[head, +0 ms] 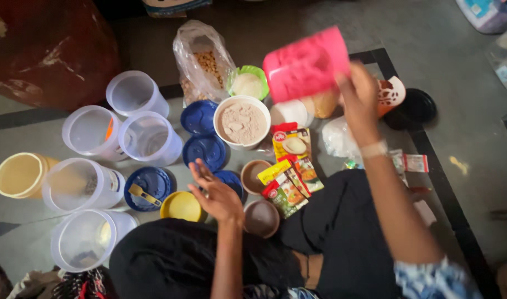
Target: The person sits on the floor and transfers a beige powder from a translucent container into a white bowl using a small spoon. They then open several small packets and place them into orange and pink containers, organizing the items on the floor.
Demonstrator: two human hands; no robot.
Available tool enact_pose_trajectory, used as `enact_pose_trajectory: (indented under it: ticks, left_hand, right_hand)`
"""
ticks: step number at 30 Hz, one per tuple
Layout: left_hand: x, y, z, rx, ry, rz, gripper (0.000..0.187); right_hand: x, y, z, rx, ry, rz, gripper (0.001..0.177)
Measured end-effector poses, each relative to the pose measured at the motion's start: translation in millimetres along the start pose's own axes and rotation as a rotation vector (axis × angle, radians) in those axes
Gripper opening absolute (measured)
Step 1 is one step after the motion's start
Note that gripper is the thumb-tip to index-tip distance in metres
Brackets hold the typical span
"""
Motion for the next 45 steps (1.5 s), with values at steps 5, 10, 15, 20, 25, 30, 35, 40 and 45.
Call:
enact_pose_trajectory:
  ticks: [5, 10, 15, 20, 25, 30, 35, 40, 45]
  left_hand:
    - [8, -9, 0, 0.0, 0.001, -0.105, 0.067]
    - [19, -4, -4, -0.006, 0.008, -0.153, 0.069]
    - [24, -8, -4, -0.045, 0.002, -0.167, 0.069]
    - [24, -8, -4, -0.048, 0.004, -0.174, 0.068]
    - [15, -14, -8, -0.077, 0.064, -0.257, 0.064]
    - [-13, -33, -9, -0.279, 0.258, -0.274, 0.043]
    - [-24, -46, -13, -0.337, 0.21, -0.209, 0.03]
    - [-25, -41, -1, -0.285, 0.199, -0.426, 0.034]
    - [-4, -61, 18, -0.317, -0.213, -0.605, 0.028]
  right_hand:
    - [66, 72, -86, -0.332, -0.135, 0.46, 0.006]
    - [102, 152, -86, -0.221, -0.228, 0.546, 0.014]
    - [116, 175, -77, -0.223, -0.26, 0.525, 0.013]
    - [123, 158, -79, -0.217, -0.305, 0.543, 0.016]
    - [112, 92, -60, -0.536, -0.226, 0.633, 0.038]
    - [80, 37, 89, 0.088, -0.224, 0.394, 0.026]
    - [85, 7, 189, -0.163, -0.467, 0.558, 0.03]
    - [79, 52, 187, 0.363, -0.287, 0.098, 0.021]
    - [73, 47, 190, 0.495, -0.062, -0.403, 0.019]
Point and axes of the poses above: each hand's wrist, its own z-axis away from the middle knuckle, its own x-axis out of the palm, y = z × x, the point moved 4 cm from there along -z, towards the middle knuckle, and after that the axes turned 14 degrees about -x, right-handed, at the moved point
